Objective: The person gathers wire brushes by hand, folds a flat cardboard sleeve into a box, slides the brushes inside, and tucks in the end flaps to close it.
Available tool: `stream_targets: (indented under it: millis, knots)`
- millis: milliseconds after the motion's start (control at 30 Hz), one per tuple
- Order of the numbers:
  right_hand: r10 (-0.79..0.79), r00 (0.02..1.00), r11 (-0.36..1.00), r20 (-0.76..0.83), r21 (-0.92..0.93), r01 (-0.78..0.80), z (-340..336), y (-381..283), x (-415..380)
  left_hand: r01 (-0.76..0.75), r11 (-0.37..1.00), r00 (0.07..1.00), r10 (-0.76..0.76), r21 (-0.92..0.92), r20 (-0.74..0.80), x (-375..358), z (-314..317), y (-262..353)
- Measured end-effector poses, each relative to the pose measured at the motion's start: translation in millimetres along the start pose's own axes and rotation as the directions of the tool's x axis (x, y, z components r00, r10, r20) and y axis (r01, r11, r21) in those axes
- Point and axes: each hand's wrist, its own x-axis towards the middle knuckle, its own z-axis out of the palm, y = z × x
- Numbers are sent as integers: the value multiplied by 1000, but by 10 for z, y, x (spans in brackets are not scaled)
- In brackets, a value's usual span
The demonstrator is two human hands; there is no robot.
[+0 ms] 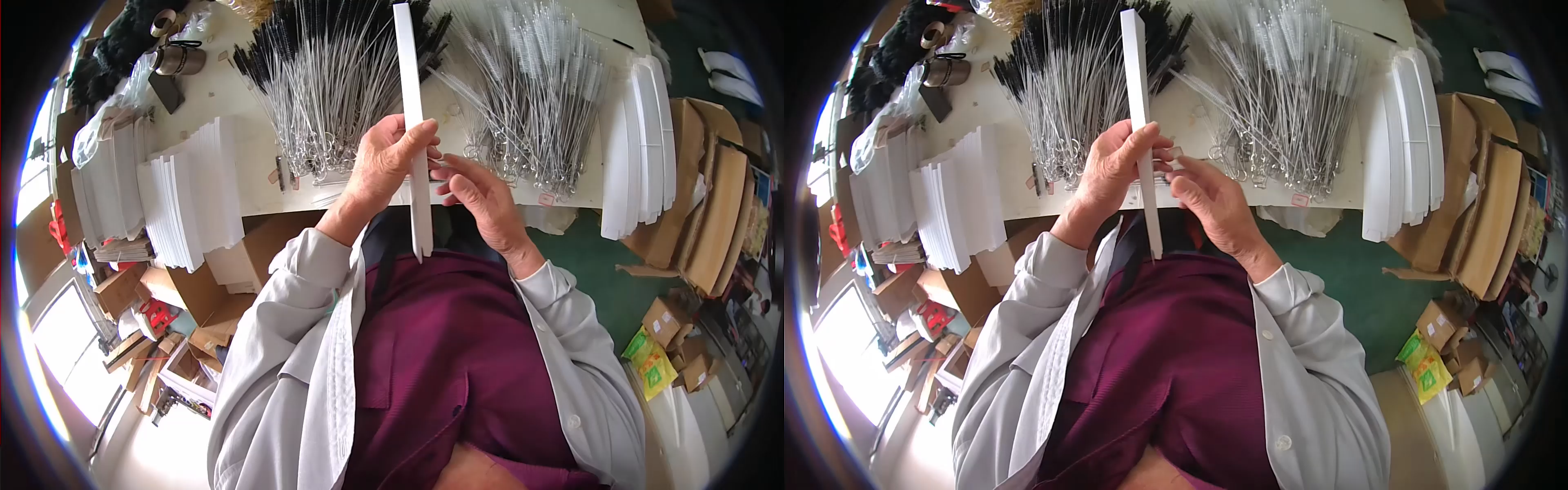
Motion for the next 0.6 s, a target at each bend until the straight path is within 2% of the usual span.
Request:
stream_targets:
  millis: [33, 67, 233, 300, 433, 500, 533, 600]
  knots:
    - [26, 997, 998, 70, 58, -31, 58, -65, 7, 0, 1000, 1000, 0, -3, 5, 0, 56, 22]
    - [-1, 997, 995, 76, 97, -7, 135, -96, 15, 13, 999, 1000, -14, -36, -23, -4, 111, 47]
    - [40, 997, 998, 65, 39, -43, 156, 6, -1, -55, 994, 992, 44, -91, -116, 56, 194, -6]
    - [150, 980, 984, 129, 76, -160, 187, -36, -16, -75, 993, 990, 64, -88, -129, 27, 239, 3]
    - [161, 977, 981, 143, 87, -174, 164, -46, -31, -136, 988, 984, 125, -79, -127, -64, 244, 43]
    - [8, 997, 995, 74, -104, 0, 195, 8, -53, -168, 980, 982, 157, -108, -106, -74, 199, -26]
    - [-5, 997, 994, 82, -105, 14, 186, 31, -62, -185, 973, 982, 177, -140, -67, -87, 167, -42]
    - [-149, 989, 897, 24, -416, 145, 123, 38, -55, -175, 963, 984, 178, -202, -4, -134, 66, -57]
